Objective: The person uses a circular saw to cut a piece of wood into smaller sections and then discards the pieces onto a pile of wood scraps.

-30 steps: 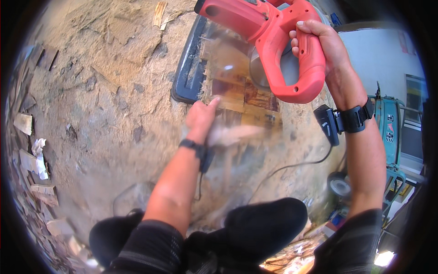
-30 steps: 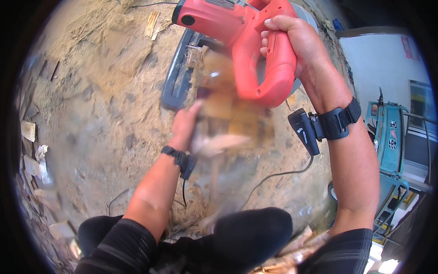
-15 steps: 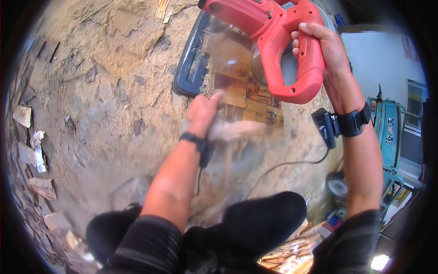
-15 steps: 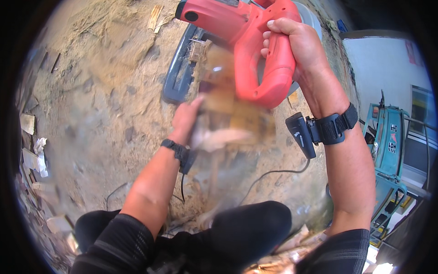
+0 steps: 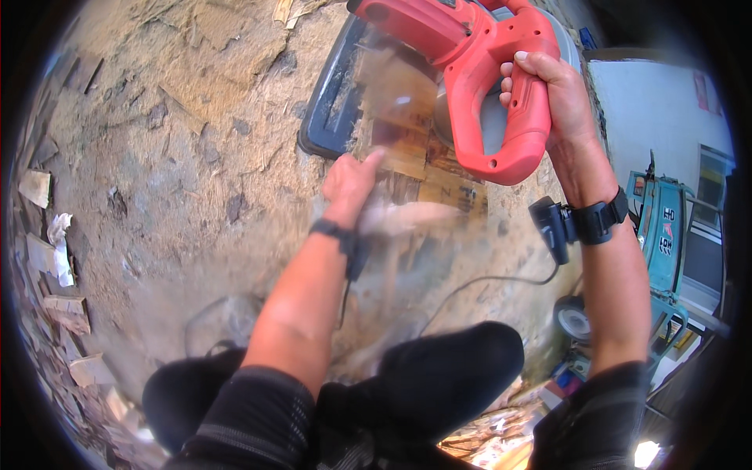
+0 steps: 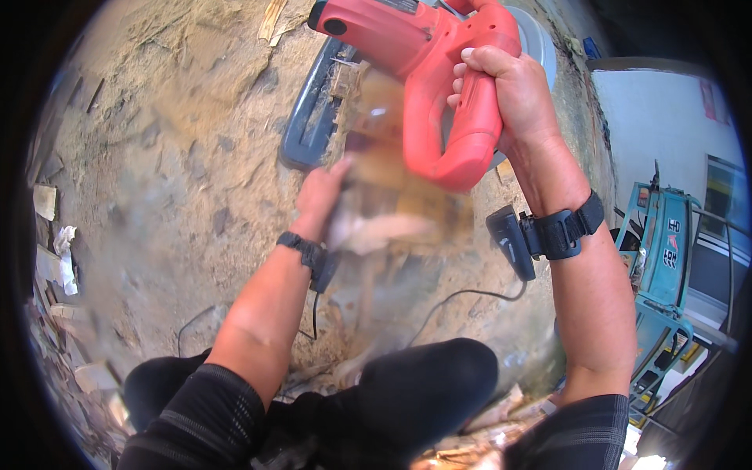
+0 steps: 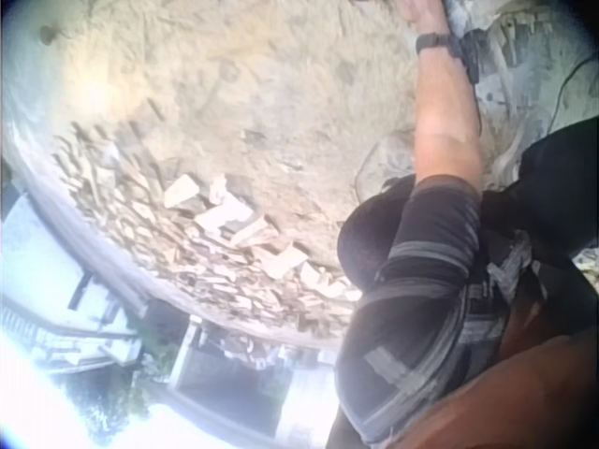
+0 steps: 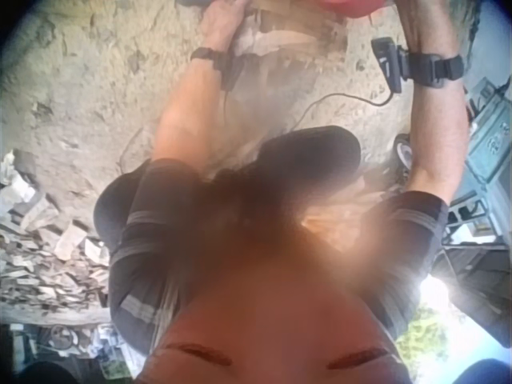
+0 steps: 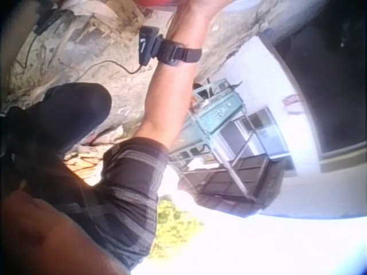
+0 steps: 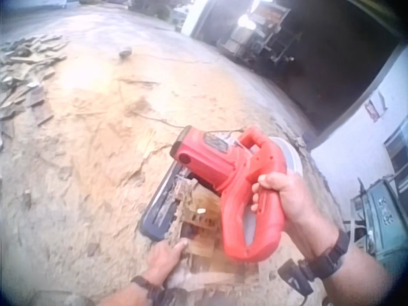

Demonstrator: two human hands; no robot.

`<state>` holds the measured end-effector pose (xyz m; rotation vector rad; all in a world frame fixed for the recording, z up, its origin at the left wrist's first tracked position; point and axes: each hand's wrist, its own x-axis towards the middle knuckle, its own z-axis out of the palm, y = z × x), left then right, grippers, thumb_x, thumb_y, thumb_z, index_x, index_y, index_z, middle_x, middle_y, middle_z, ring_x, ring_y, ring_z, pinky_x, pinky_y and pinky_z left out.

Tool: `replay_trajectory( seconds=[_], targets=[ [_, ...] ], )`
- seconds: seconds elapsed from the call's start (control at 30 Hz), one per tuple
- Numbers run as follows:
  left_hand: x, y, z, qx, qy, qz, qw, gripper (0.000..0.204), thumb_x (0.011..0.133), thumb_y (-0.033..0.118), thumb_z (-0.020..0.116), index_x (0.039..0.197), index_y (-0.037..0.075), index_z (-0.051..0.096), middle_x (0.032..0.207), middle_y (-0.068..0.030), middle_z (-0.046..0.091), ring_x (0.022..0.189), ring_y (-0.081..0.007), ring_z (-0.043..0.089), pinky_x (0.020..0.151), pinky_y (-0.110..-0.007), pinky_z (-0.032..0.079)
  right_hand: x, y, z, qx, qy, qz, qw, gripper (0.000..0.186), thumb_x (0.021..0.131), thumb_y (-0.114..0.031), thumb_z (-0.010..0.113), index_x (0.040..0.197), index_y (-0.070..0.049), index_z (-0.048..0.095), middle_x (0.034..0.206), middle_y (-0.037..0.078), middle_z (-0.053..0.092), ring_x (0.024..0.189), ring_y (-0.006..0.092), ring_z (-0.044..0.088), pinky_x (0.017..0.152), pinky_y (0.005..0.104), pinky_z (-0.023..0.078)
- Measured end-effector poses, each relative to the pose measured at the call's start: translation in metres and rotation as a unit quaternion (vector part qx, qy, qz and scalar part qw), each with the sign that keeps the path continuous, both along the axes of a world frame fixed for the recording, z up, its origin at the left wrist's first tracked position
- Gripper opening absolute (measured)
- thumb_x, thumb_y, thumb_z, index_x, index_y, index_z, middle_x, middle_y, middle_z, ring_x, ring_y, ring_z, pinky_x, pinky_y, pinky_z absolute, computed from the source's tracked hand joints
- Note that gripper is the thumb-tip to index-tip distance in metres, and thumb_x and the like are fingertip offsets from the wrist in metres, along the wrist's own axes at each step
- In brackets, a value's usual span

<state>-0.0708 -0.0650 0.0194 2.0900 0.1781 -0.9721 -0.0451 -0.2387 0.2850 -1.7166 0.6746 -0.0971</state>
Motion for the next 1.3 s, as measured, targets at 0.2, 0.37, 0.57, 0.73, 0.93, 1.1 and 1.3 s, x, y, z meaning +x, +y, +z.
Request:
replay_trajectory(
  seconds=[0.2,0.37,0.57,0.73,0.93,1.1,1.3],
  targets=[
    [0.001,0.0,-0.001,-0.005,-0.004,0.003,1.0,0.076,0.074,0.072,0.065,0.1,0.001,0.075,0.106,-0.0215,0.072,0.102,-0.0362,0.068,0.087,-0.044,0.051,-0.005,0.005,-0.008,-0.021,-0.017,0.005,1.0,0.023,0.085,-0.014,0.065,0.096,0.006,0.061,0.079,0.011,0.065,0.063,0.0177,0.064,0.059,0.0335,0.059],
    [0.001,0.0,-0.001,-0.008,0.009,0.002,1.0,0.076,0.074,0.071,0.064,0.101,0.001,0.074,0.107,-0.022,0.071,0.104,-0.0359,0.068,0.088,-0.043,0.051,-0.006,0.008,-0.008,-0.02,-0.011,-0.004,1.0,0.025,0.085,-0.014,0.065,0.099,0.006,0.06,0.082,0.011,0.064,0.065,0.0175,0.064,0.059,0.0329,0.058],
    [0.0,0.001,-0.001,-0.024,0.006,0.008,1.0,0.076,0.075,0.071,0.064,0.1,0.0,0.074,0.106,-0.0228,0.071,0.103,-0.037,0.067,0.087,-0.043,0.05,-0.014,0.017,-0.02,-0.019,-0.021,-0.004,1.0,0.024,0.084,-0.013,0.064,0.1,0.004,0.057,0.08,0.01,0.062,0.065,0.0171,0.063,0.059,0.0331,0.058],
    [0.001,0.004,-0.001,-0.053,0.017,0.008,0.998,0.077,0.075,0.07,0.064,0.1,-0.001,0.074,0.106,-0.0233,0.071,0.103,-0.0377,0.067,0.087,-0.043,0.05,-0.019,0.023,-0.034,-0.01,-0.04,-0.008,0.999,0.022,0.083,-0.011,0.064,0.098,0.002,0.056,0.078,0.009,0.061,0.062,0.0175,0.062,0.058,0.034,0.058],
    [0.001,0.003,-0.005,-0.051,0.022,0.002,0.998,0.079,0.075,0.071,0.064,0.104,-0.002,0.074,0.107,-0.0236,0.071,0.104,-0.0374,0.067,0.087,-0.043,0.05,-0.026,0.028,-0.051,-0.01,-0.06,-0.005,0.998,0.023,0.082,-0.009,0.063,0.1,0.002,0.054,0.078,0.009,0.06,0.058,0.0173,0.061,0.054,0.0345,0.057],
    [0.001,0.001,-0.019,-0.075,0.026,-0.002,0.997,0.079,0.074,0.071,0.065,0.104,-0.002,0.073,0.107,-0.0229,0.071,0.104,-0.0367,0.068,0.089,-0.043,0.05,-0.032,0.03,-0.073,-0.013,-0.101,0.003,0.995,0.028,0.081,-0.008,0.064,0.103,0.003,0.051,0.077,0.009,0.059,0.058,0.0172,0.062,0.053,0.0345,0.057],
    [-0.002,0.002,-0.041,-0.134,0.038,0.014,0.99,0.074,0.075,0.066,0.067,0.106,-0.001,0.073,0.104,-0.0208,0.072,0.102,-0.0353,0.068,0.09,-0.042,0.05,-0.039,0.033,-0.099,-0.06,-0.119,-0.009,0.991,0.028,0.083,-0.006,0.063,0.106,0.002,0.051,0.078,0.009,0.06,0.06,0.017,0.062,0.055,0.0328,0.057]
  ],
)
